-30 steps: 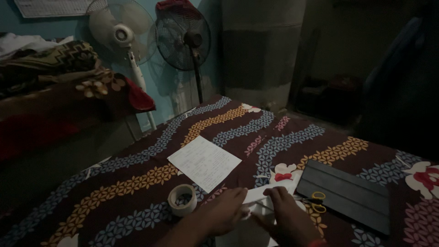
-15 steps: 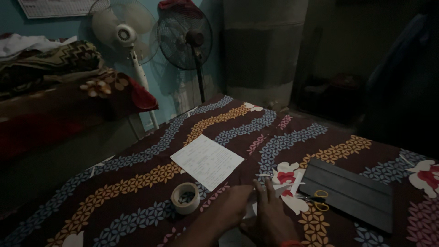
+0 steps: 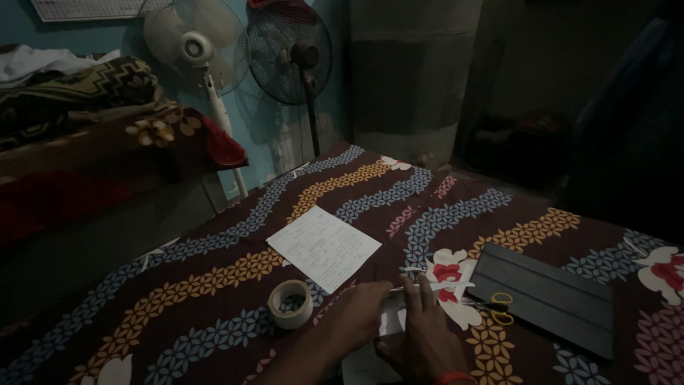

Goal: The person folds a white sheet of paper around a rectangular box, creases the edges, and secures the folds with clear tape. They then use scissors to trim excess paper and continue folding and taping to form a wrapped package.

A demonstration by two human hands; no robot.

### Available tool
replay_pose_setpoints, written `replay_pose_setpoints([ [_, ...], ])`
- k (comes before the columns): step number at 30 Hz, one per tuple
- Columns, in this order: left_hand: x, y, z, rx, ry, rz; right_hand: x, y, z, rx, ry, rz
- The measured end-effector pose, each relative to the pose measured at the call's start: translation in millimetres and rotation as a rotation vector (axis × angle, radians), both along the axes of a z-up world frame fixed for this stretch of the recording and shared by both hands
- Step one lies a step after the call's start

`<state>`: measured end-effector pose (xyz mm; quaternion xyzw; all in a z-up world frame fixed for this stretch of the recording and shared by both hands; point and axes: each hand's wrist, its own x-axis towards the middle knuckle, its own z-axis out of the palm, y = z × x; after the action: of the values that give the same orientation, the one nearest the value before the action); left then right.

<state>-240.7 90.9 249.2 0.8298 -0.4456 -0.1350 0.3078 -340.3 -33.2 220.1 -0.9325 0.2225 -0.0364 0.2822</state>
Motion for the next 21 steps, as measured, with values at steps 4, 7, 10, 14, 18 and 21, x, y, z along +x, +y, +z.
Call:
replay_pose_setpoints([
  [4,-0.4,-0.9,-0.8,-0.066,-0.084,-0.020,-1.7,1.7,3.9,0.001,0.022,-0.014],
  [7,0.4,-0.9,-3.8,-0.092,-0.108,-0.048,-1.2,2.0,4.6,0.008,0.033,-0.022],
  [10,1.9,0.7,-6.4,-0.149,-0.140,-0.074,-0.4,2.0,3.1,-0.014,0.003,-0.014],
  [14,2.1,2.7,-4.6,-0.167,-0.110,-0.080,-0.1,3.3,0.5,-0.041,0.013,-0.016],
  [18,1.8,1.7,1.2,0.006,0.004,-0.035,3.1,3.0,1.4,-0.040,0.095,-0.018],
  [21,-0.9,3.4,1.0,-0.021,-0.068,-0.011,0.1,4.9,0.1,-0.024,0.011,-0.015],
])
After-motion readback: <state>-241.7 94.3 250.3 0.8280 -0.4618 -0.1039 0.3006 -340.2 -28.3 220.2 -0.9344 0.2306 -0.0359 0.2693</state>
